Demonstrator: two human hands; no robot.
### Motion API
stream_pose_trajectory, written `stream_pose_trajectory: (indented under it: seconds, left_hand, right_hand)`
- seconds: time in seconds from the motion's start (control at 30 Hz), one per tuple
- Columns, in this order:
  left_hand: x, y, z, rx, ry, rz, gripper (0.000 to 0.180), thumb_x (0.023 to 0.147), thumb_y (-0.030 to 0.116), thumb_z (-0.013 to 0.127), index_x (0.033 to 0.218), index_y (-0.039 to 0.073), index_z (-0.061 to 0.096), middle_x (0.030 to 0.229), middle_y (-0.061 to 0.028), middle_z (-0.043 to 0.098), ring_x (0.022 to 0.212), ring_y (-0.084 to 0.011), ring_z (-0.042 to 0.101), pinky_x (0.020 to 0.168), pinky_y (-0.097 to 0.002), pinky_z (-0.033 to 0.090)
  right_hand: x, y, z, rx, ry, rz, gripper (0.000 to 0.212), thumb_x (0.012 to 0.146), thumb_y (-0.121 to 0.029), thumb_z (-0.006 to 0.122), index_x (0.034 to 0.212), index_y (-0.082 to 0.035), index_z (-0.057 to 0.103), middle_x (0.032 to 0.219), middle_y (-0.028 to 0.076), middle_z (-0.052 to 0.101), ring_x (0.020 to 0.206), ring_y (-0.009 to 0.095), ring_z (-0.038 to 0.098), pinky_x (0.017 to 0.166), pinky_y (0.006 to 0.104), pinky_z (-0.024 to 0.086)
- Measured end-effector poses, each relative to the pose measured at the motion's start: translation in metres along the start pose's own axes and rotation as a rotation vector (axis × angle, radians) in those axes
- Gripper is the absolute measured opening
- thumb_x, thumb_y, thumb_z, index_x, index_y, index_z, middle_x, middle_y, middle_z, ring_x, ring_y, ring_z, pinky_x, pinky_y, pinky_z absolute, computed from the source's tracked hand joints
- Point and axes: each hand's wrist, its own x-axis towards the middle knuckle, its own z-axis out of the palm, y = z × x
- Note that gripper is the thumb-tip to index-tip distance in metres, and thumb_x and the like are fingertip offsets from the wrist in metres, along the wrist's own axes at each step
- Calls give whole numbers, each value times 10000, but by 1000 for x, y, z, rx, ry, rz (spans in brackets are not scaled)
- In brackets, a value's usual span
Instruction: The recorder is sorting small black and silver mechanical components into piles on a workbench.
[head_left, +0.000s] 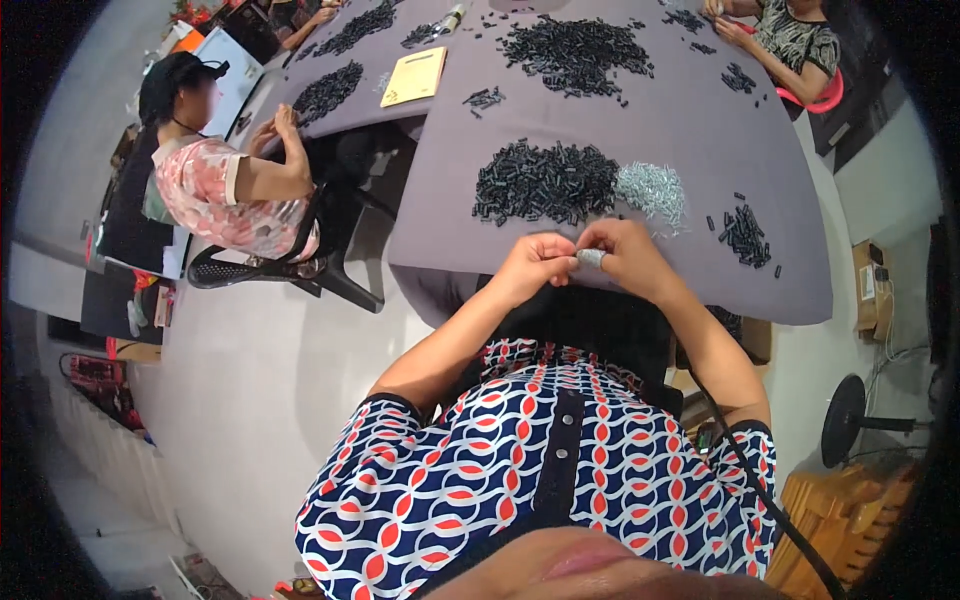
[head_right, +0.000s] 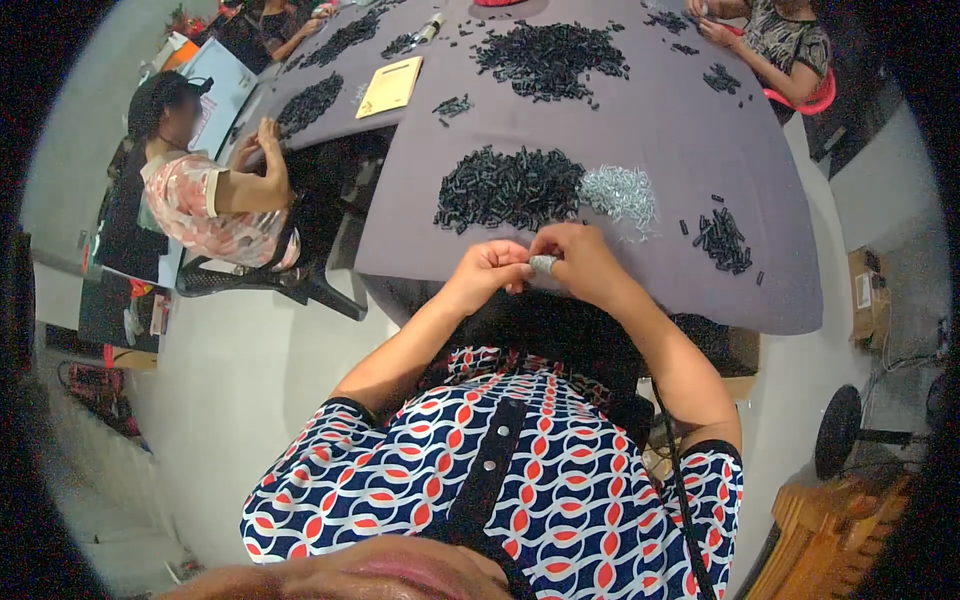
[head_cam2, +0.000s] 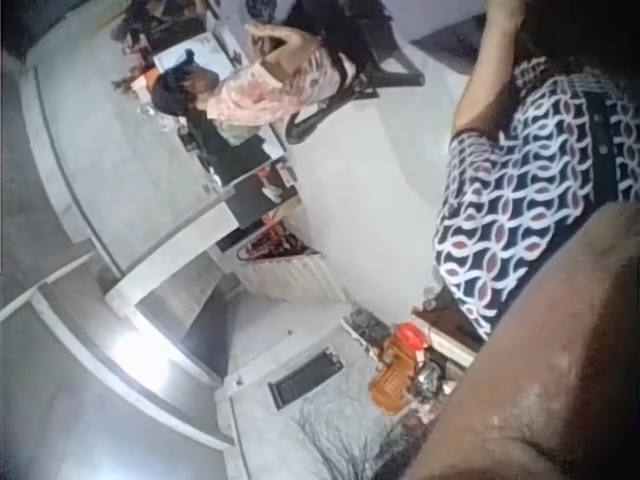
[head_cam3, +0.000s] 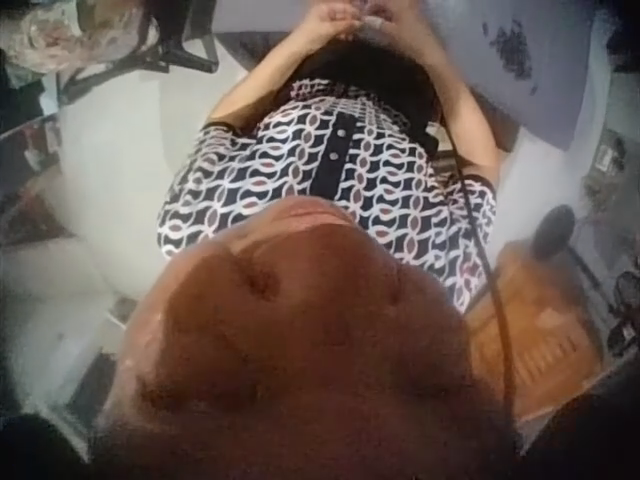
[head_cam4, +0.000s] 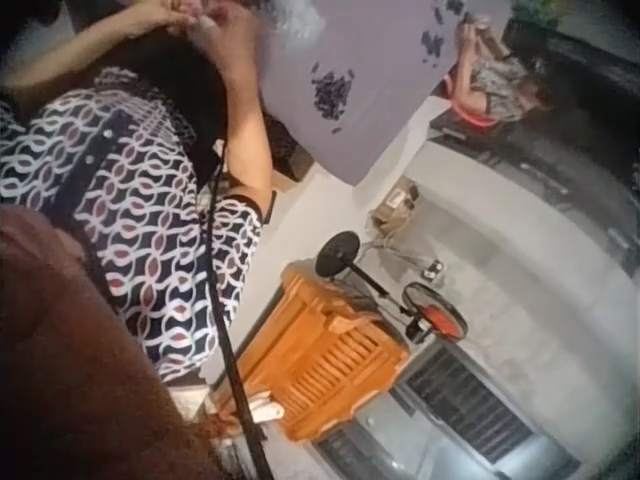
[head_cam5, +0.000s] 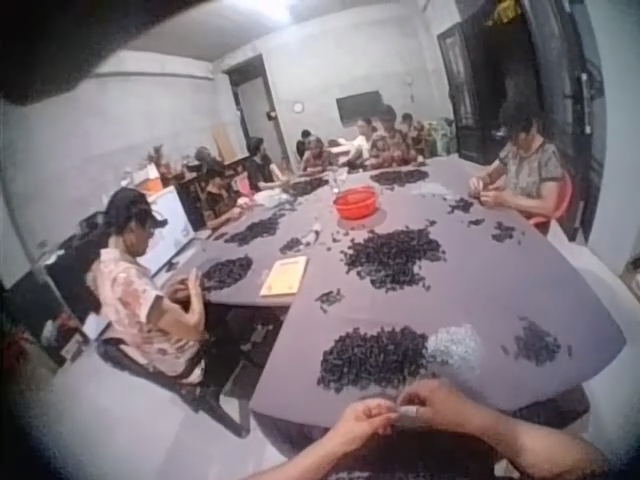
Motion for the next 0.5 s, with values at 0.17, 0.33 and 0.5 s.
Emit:
stream_pose_trajectory:
  seconds: [0.17, 0.33, 0.5]
  left_hand:
    - [-1, 6, -1, 67, -32, -62, 106, 935, 100, 656, 1007, 24, 671, 830, -12, 686, 666, -71, 608, 617, -208, 480]
    - [0, 4, -1, -33, -33, -100, 113, 946, 127, 647, 994, 28, 673, 814, -21, 684, 643, -75, 605, 586, -206, 475]
    - [-4, 8, 5, -480, -2, -292, 117, 946, 123, 647, 986, 17, 676, 793, -29, 681, 611, -79, 591, 562, -202, 465]
  right_hand:
    - [-1, -15, -5, -176, 19, -130, 102, 819, -33, 697, 915, -1, 691, 806, 89, 675, 737, 158, 630, 661, 300, 484]
    - [4, -11, -8, -187, -27, -202, 105, 815, -18, 685, 918, -2, 690, 803, 99, 670, 730, 164, 628, 662, 307, 485]
    - [3, -7, -11, -24, -91, -84, 112, 808, -6, 673, 919, -4, 688, 797, 114, 663, 732, 187, 633, 665, 314, 489]
